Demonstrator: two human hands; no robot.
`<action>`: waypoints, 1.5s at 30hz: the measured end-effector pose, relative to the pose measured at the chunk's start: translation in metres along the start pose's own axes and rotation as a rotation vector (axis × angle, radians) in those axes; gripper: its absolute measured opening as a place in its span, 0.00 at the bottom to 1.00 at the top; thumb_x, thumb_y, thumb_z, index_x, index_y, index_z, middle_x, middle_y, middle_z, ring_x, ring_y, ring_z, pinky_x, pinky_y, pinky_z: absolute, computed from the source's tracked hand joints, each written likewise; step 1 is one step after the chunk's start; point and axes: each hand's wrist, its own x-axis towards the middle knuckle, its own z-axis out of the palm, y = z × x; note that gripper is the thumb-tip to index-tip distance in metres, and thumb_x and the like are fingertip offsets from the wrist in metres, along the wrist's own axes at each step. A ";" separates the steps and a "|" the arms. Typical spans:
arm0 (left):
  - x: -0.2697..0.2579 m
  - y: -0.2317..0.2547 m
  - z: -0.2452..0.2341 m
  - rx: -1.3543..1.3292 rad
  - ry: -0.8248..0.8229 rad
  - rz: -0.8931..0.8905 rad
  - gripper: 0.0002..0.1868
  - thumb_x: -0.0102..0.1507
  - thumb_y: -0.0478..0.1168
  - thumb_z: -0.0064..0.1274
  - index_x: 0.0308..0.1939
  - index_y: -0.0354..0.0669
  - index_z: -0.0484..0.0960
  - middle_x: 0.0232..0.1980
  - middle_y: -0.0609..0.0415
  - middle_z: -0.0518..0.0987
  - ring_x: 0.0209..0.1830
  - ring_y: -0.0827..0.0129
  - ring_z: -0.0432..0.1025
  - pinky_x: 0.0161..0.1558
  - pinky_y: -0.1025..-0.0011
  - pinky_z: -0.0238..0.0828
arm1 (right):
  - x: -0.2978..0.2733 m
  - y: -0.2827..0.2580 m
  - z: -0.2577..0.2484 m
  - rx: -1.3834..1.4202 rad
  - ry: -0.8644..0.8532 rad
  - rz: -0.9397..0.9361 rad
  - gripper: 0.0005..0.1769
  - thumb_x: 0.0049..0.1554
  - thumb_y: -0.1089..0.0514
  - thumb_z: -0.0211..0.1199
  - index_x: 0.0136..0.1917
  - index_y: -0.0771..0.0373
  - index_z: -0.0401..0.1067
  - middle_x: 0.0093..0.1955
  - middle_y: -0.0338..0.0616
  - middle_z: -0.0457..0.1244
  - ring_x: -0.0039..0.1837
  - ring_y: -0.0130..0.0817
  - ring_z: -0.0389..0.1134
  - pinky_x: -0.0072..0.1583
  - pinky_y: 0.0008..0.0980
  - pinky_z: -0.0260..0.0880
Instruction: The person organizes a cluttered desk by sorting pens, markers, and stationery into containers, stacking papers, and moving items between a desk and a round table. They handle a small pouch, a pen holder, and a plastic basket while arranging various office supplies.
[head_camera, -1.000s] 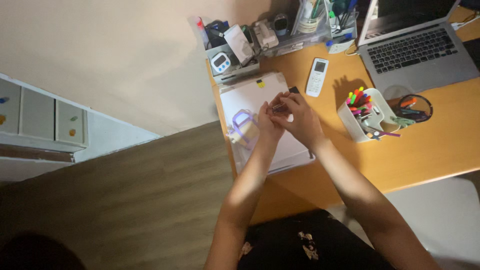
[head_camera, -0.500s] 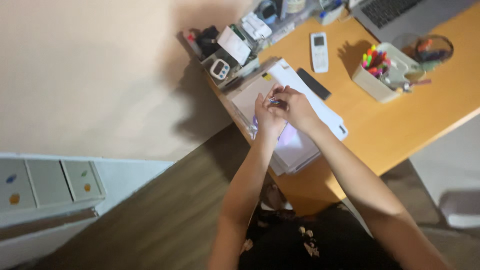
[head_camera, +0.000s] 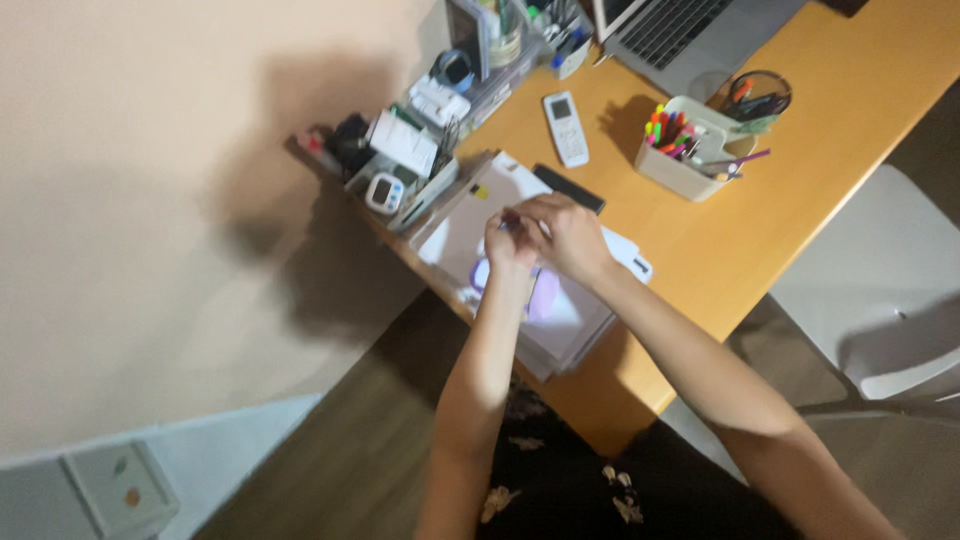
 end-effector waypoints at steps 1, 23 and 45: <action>0.011 0.009 -0.002 0.023 -0.096 -0.003 0.13 0.68 0.44 0.38 0.31 0.45 0.69 0.30 0.56 0.70 0.25 0.70 0.67 0.26 0.76 0.69 | 0.004 0.000 -0.001 0.001 -0.015 0.028 0.08 0.57 0.62 0.64 0.51 0.62 0.79 0.51 0.48 0.71 0.54 0.47 0.72 0.55 0.41 0.73; 0.103 0.237 0.060 0.591 0.523 0.601 0.18 0.70 0.49 0.33 0.50 0.43 0.75 0.48 0.55 0.76 0.43 0.67 0.72 0.47 0.65 0.70 | 0.007 0.046 -0.003 0.080 0.288 0.404 0.08 0.61 0.62 0.61 0.50 0.67 0.78 0.53 0.48 0.69 0.46 0.36 0.72 0.44 0.32 0.73; 0.043 0.179 0.087 0.629 0.150 0.547 0.36 0.71 0.60 0.29 0.77 0.43 0.56 0.79 0.44 0.58 0.81 0.58 0.49 0.77 0.59 0.35 | 0.049 0.070 0.025 0.181 0.238 0.524 0.11 0.62 0.61 0.59 0.53 0.66 0.78 0.55 0.45 0.71 0.47 0.33 0.74 0.49 0.30 0.76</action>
